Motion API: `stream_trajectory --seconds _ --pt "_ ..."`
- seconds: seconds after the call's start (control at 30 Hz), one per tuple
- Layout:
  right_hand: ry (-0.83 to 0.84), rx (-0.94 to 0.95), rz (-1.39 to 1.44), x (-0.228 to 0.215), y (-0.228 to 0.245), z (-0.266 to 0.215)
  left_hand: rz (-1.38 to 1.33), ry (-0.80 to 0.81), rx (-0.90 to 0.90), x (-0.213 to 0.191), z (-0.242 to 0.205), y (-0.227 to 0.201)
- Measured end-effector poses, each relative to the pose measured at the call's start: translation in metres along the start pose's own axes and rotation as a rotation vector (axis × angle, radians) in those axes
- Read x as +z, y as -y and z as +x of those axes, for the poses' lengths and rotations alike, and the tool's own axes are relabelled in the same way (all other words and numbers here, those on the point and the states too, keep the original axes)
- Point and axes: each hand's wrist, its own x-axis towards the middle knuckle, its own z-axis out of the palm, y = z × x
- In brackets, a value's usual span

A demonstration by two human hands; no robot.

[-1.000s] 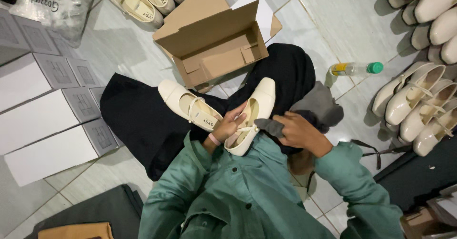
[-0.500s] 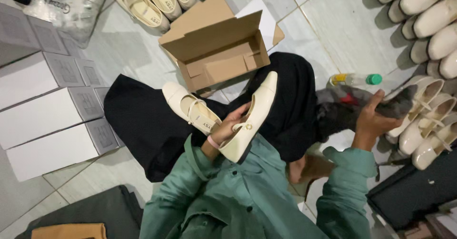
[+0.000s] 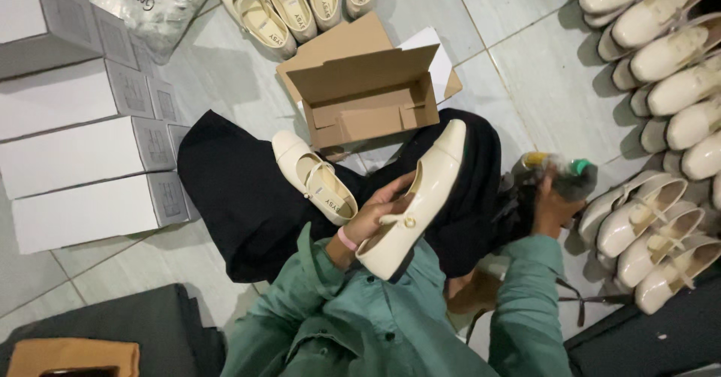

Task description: The person sits on the floor and wipes a pair of white shoes with a cloth. They place the shoes into a cardboard box, cover them with tissue paper, and close the box. The person then picks up another pair of shoes and repeats the cleaning and packing process.

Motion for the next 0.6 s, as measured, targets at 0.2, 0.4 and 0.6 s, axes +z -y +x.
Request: stream_trajectory --seconds 0.2,0.4,0.6 --pt "-0.183 0.250 0.191 0.012 -0.008 0.002 0.227 -0.047 0.105 0.020 -0.009 -0.016" --pt "-0.499 0.864 0.657 -0.008 0.012 0.014 0.401 0.000 0.241 0.041 -0.026 -0.039" --pt "-0.082 0.202 0.702 -0.025 0.024 0.004 0.525 0.054 0.342 0.055 -0.041 -0.060"
